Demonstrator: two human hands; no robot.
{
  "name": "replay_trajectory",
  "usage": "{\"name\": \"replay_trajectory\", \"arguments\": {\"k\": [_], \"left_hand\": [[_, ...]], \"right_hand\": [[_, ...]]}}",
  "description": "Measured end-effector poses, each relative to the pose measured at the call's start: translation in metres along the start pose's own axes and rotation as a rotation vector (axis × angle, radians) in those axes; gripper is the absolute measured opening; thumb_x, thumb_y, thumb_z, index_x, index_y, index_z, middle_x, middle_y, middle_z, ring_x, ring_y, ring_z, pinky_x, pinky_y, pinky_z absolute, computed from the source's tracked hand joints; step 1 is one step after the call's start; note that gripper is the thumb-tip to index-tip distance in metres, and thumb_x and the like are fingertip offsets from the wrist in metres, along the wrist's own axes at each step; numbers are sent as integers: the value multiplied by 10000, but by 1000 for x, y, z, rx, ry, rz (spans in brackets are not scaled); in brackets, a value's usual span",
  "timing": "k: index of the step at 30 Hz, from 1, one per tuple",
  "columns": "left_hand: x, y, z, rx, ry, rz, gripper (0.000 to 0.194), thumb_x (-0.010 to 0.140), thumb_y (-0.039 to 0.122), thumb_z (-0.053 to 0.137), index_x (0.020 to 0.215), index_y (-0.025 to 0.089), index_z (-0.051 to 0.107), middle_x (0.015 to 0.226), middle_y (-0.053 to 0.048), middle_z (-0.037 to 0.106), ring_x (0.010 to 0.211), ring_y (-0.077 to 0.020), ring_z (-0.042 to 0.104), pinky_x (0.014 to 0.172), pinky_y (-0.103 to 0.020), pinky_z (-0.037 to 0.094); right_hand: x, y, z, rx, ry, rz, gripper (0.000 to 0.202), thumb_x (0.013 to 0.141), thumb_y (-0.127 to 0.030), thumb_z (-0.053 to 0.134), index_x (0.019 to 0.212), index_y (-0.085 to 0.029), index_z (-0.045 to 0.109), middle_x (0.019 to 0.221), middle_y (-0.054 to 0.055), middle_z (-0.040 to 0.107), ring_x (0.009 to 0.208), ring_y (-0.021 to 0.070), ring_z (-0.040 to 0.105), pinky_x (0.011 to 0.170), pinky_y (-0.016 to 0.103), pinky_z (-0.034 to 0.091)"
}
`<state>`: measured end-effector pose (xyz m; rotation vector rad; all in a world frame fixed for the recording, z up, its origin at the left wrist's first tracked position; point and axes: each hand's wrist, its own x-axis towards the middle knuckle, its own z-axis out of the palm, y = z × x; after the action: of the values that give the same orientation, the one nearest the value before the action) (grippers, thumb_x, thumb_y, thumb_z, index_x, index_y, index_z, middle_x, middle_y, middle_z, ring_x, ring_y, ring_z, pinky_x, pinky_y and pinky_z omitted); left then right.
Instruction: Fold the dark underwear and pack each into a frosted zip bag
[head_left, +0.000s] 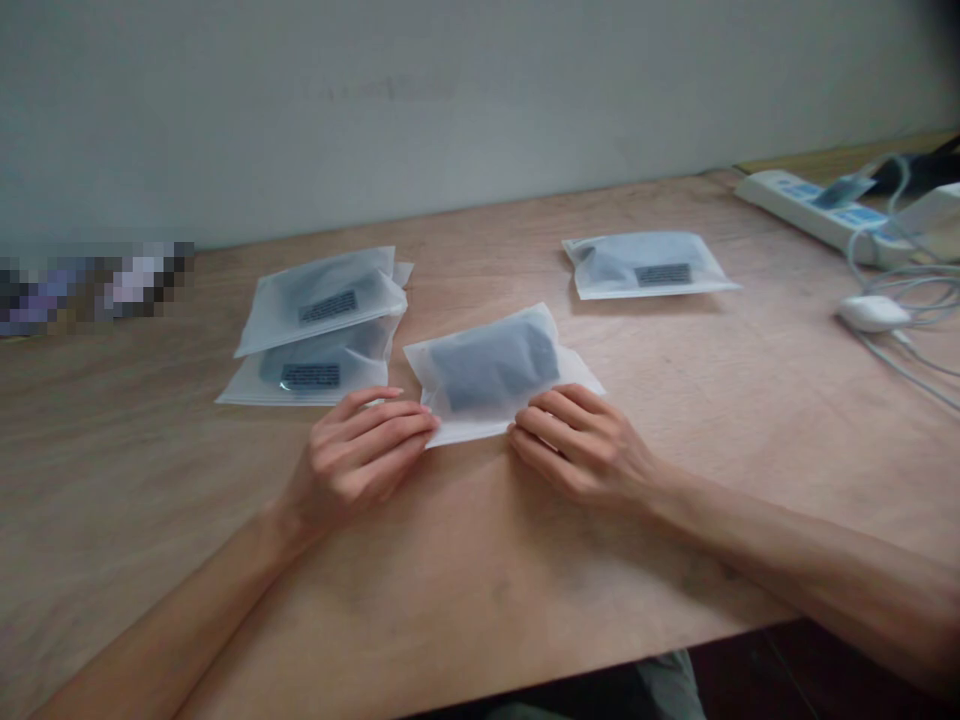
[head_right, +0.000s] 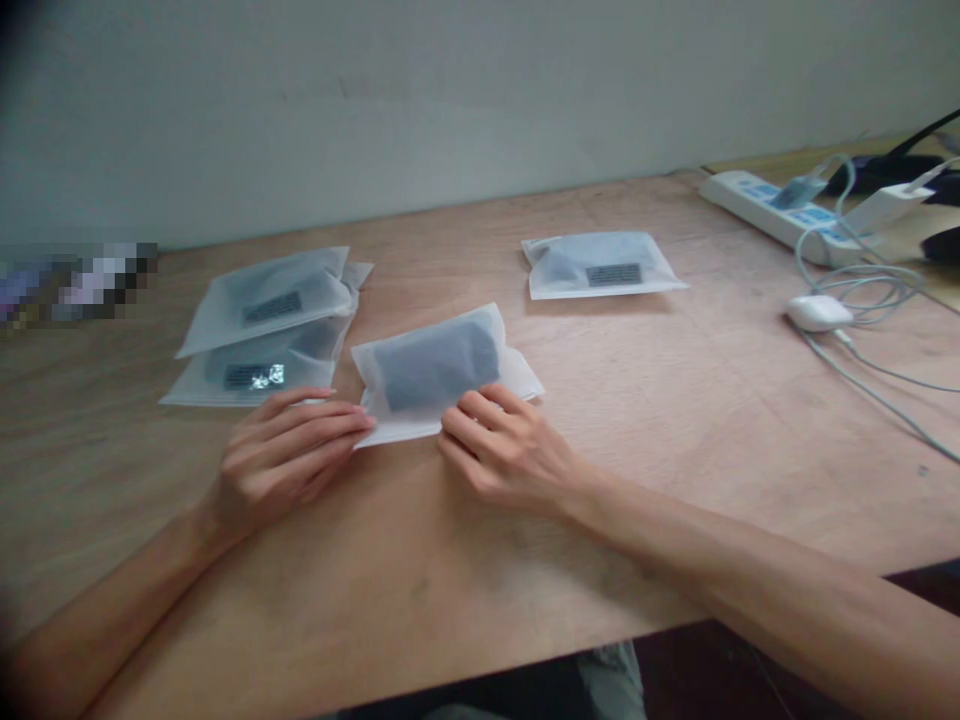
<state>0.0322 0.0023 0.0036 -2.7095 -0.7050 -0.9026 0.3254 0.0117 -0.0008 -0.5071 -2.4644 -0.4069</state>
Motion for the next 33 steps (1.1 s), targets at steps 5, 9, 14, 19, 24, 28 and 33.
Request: {"name": "replay_trajectory", "arguments": {"k": [5, 9, 14, 19, 24, 28, 33], "left_hand": [[2, 0, 0, 41, 41, -33, 162, 844, 64, 738, 956, 173, 694, 1003, -21, 794, 939, -183, 748, 928, -385, 574], [7, 9, -2, 69, 43, -11, 188, 840, 116, 784, 994, 193, 710, 1004, -7, 794, 955, -187, 746, 936, -393, 570], [7, 13, -5, 15, 20, 2, 189, 859, 59, 754, 1028, 132, 711, 1021, -57, 792, 982, -205, 740, 976, -436, 551], [1, 6, -3, 53, 16, -34, 228, 843, 41, 763, 1037, 151, 717, 1046, -45, 790, 987, -211, 736, 991, -457, 539], [-2, -1, -1, 113, 5, -102, 187, 841, 72, 777, 983, 176, 715, 1016, -15, 791, 962, -204, 739, 989, -453, 534], [-3, -6, 1, 149, 2, -124, 158, 846, 108, 785, 957, 194, 712, 992, 9, 791, 930, -191, 736, 982, -435, 532], [-5, -9, 2, 171, 5, -131, 150, 843, 118, 791, 939, 204, 714, 976, 21, 790, 905, -182, 734, 976, -427, 531]], "right_hand": [[-6, 5, 1, -37, -13, 27, 127, 937, -90, 603, 879, -157, 694, 868, 58, 696, 809, 189, 575, 718, 347, 482], [-6, 4, 2, -18, 37, 3, 114, 935, -92, 612, 909, -158, 701, 886, 51, 705, 806, 180, 577, 711, 335, 483], [-3, 1, 1, 11, 26, -1, 123, 939, -74, 607, 877, -122, 701, 852, 65, 704, 814, 191, 580, 715, 345, 474], [-3, -1, -1, -68, -72, 78, 132, 929, -89, 595, 836, -151, 667, 834, 52, 673, 801, 205, 539, 716, 352, 424], [-4, -1, -6, -183, -162, 235, 128, 880, -89, 618, 797, -187, 614, 799, 32, 623, 780, 214, 502, 755, 368, 390], [-4, 0, -13, -318, -266, 355, 118, 853, -100, 643, 799, -198, 605, 803, 41, 618, 805, 244, 509, 797, 398, 372], [-2, 0, -17, -451, -345, 451, 115, 824, -105, 644, 783, -200, 593, 789, 51, 616, 776, 253, 510, 787, 414, 340]]}}
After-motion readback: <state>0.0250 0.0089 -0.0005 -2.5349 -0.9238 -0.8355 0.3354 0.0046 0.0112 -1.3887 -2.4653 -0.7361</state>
